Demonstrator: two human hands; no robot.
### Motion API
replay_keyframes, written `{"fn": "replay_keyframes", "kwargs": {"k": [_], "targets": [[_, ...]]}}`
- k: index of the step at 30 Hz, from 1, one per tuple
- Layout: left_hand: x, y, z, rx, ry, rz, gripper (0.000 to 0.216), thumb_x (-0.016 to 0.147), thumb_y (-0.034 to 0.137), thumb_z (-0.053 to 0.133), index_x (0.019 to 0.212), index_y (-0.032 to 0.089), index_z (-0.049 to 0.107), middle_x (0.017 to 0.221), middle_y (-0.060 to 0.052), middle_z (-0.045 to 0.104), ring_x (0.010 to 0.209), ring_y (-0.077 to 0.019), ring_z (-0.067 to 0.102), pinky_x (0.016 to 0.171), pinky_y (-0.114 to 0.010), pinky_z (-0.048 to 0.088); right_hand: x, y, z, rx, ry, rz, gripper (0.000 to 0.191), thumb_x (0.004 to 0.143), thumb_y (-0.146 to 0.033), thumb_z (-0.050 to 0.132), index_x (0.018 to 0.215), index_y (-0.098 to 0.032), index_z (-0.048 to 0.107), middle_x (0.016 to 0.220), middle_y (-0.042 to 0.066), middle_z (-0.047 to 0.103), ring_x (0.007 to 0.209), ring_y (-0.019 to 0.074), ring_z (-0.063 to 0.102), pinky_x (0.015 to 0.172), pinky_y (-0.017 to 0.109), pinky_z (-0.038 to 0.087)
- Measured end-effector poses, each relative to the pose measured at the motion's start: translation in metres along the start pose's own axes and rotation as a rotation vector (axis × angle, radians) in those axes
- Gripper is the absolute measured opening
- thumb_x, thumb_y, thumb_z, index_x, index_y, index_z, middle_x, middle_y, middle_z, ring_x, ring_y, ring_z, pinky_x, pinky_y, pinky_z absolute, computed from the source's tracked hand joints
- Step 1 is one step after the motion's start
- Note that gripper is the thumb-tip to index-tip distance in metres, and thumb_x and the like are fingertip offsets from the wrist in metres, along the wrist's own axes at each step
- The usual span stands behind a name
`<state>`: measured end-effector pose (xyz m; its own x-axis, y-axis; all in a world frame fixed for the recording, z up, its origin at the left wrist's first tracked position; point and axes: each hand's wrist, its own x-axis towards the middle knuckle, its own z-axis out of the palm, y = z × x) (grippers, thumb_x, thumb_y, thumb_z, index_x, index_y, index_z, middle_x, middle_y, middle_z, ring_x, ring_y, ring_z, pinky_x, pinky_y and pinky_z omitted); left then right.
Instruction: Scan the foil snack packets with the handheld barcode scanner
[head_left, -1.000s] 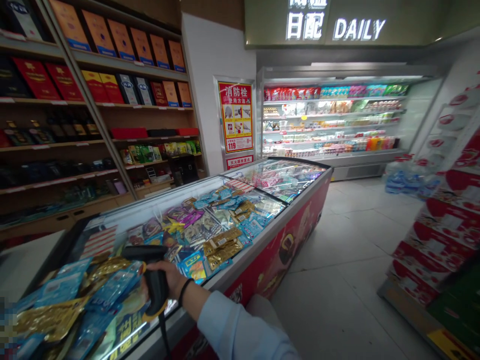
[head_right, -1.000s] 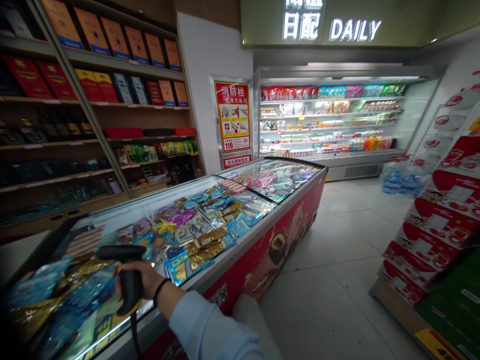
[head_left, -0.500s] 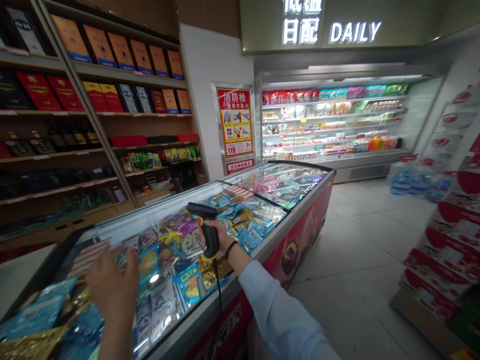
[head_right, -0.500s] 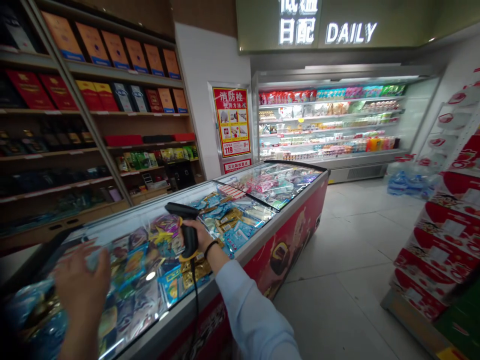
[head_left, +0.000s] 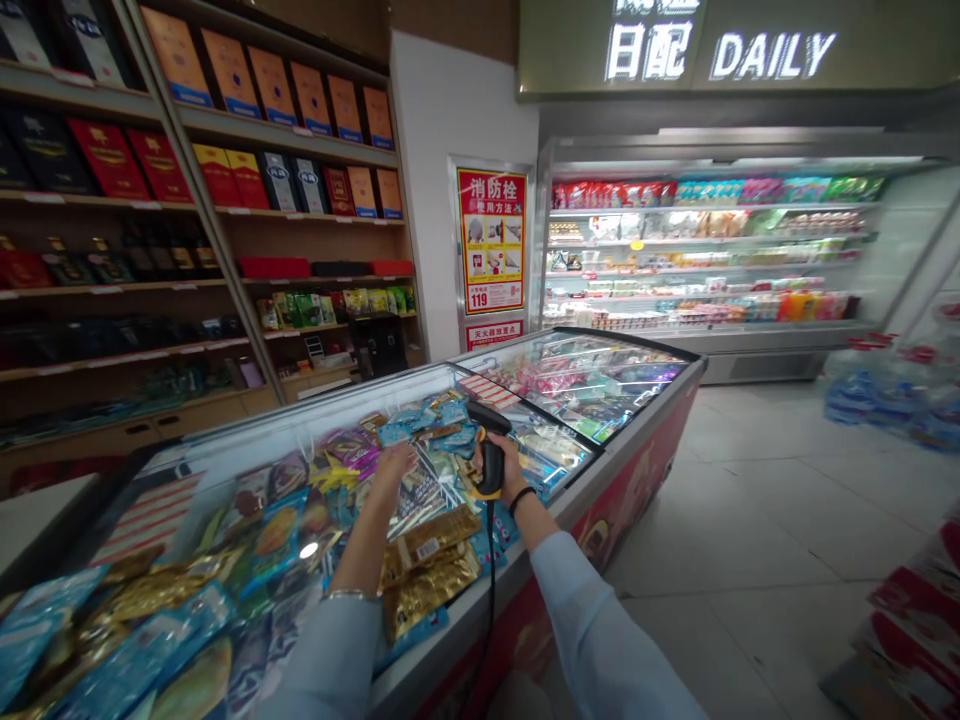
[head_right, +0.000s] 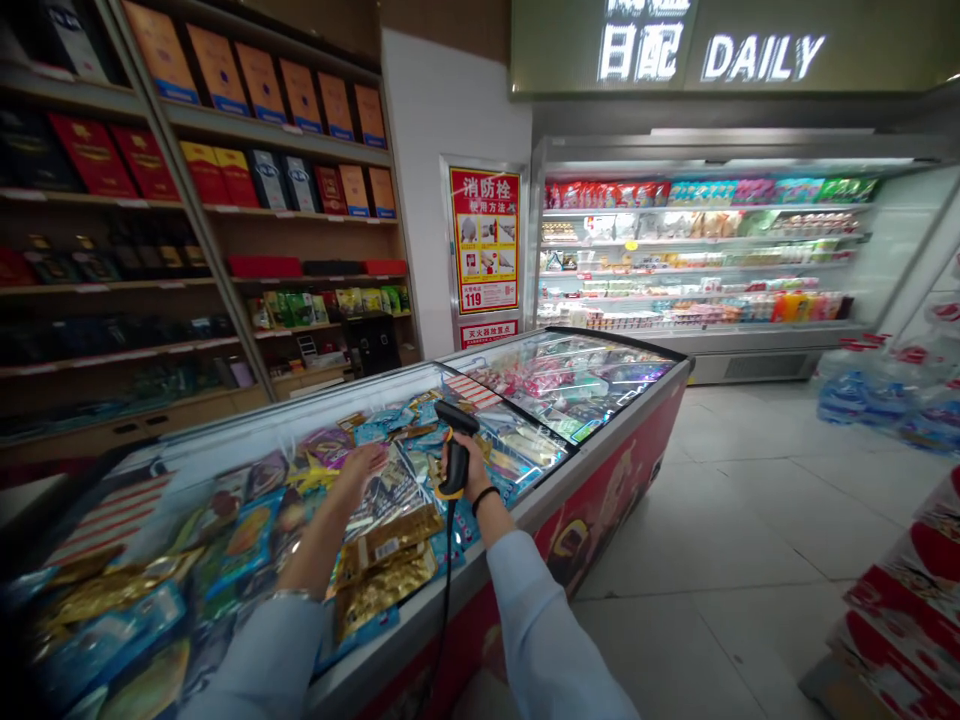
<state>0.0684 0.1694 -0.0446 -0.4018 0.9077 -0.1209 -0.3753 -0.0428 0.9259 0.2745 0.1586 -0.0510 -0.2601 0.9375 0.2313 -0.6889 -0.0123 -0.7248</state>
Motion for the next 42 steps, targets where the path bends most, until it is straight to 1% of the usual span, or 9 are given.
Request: {"fn": "replay_keyframes", "kwargs": {"k": [4,8,11,19,24,27,31,36,42], "targets": [[0.027,-0.013,0.000,-0.077,0.090,-0.124,0.011,0.078,0.008,0.054,0.075,0.019,0.056,0.073,-0.007,0.061,0.084,-0.0209,0.067,0.090,-0.038,0.051,0.003,0.008,-0.010,0.070,-0.013,0.006,0.028,0.084,-0.039,0.047,0.081,-0.015,0.061,0.045,-0.001,0.052,0.036,0.0107,0.048,0.038,0.021,0.031],[0.036,-0.011,-0.004,-0.203,0.097,-0.174,0.010,0.082,0.012,0.051,0.085,0.020,0.057,0.076,-0.004,0.059,0.081,-0.0168,0.065,0.090,-0.036,0.053,0.003,0.011,-0.010,0.066,-0.017,0.041,0.028,0.082,-0.042,0.051,0.083,-0.016,0.062,0.045,-0.002,0.052,0.035,0.0109,0.046,0.037,0.021,0.032],[0.036,-0.009,-0.004,-0.281,0.040,-0.196,0.012,0.088,0.024,0.047,0.089,0.018,0.058,0.079,-0.006,0.061,0.086,-0.0190,0.066,0.090,-0.038,0.054,0.003,0.012,-0.009,0.016,0.003,0.078,0.030,0.075,-0.046,0.056,0.083,-0.017,0.061,0.045,-0.004,0.050,0.035,0.0116,0.044,0.035,0.021,0.034],[0.033,-0.017,-0.003,-0.555,-0.053,-0.279,0.056,0.093,0.056,0.029,0.114,0.013,0.058,0.115,-0.022,0.060,0.119,-0.0308,0.056,0.088,-0.047,0.055,0.003,0.013,-0.009,-0.002,-0.010,0.074,0.033,0.072,-0.048,0.058,0.085,-0.018,0.060,0.046,-0.004,0.049,0.035,0.0120,0.045,0.034,0.021,0.036],[0.029,-0.013,-0.005,-0.579,-0.086,-0.287,0.066,0.093,0.057,0.023,0.123,0.006,0.054,0.122,-0.027,0.056,0.119,-0.0316,0.056,0.086,-0.045,0.057,0.001,0.010,-0.006,0.035,-0.024,0.043,0.030,0.076,-0.045,0.055,0.083,-0.017,0.061,0.046,-0.003,0.049,0.035,0.0115,0.045,0.036,0.021,0.034],[0.025,-0.010,-0.003,-0.578,-0.074,-0.282,0.064,0.094,0.056,0.023,0.125,0.009,0.054,0.123,-0.026,0.057,0.120,-0.0303,0.056,0.089,-0.046,0.056,0.001,0.008,-0.005,0.033,-0.017,0.048,0.028,0.075,-0.044,0.057,0.080,-0.017,0.062,0.045,-0.002,0.050,0.035,0.0124,0.045,0.036,0.022,0.033],[0.020,-0.010,0.002,-0.458,-0.031,-0.222,0.055,0.095,0.053,0.025,0.112,0.013,0.060,0.115,-0.022,0.063,0.114,-0.0275,0.061,0.092,-0.044,0.054,0.000,0.007,-0.004,0.026,-0.018,0.064,0.026,0.075,-0.042,0.054,0.079,-0.017,0.060,0.044,-0.001,0.051,0.035,0.0124,0.046,0.036,0.022,0.033],[0.014,-0.017,0.004,-0.260,0.124,-0.167,0.028,0.096,0.028,0.033,0.098,0.018,0.059,0.095,-0.012,0.069,0.090,-0.0194,0.070,0.087,-0.038,0.056,0.000,0.008,-0.006,0.004,0.001,0.113,0.031,0.069,-0.045,0.059,0.082,-0.017,0.060,0.046,-0.001,0.054,0.035,0.0119,0.047,0.035,0.021,0.036],[0.010,-0.018,0.003,-0.183,0.156,-0.170,0.014,0.089,0.017,0.048,0.082,0.014,0.059,0.069,-0.007,0.065,0.076,-0.0208,0.070,0.084,-0.039,0.057,0.002,0.009,-0.010,-0.006,-0.050,0.104,0.036,0.067,-0.048,0.064,0.083,-0.017,0.060,0.045,-0.002,0.054,0.034,0.0122,0.047,0.033,0.021,0.037]]}}
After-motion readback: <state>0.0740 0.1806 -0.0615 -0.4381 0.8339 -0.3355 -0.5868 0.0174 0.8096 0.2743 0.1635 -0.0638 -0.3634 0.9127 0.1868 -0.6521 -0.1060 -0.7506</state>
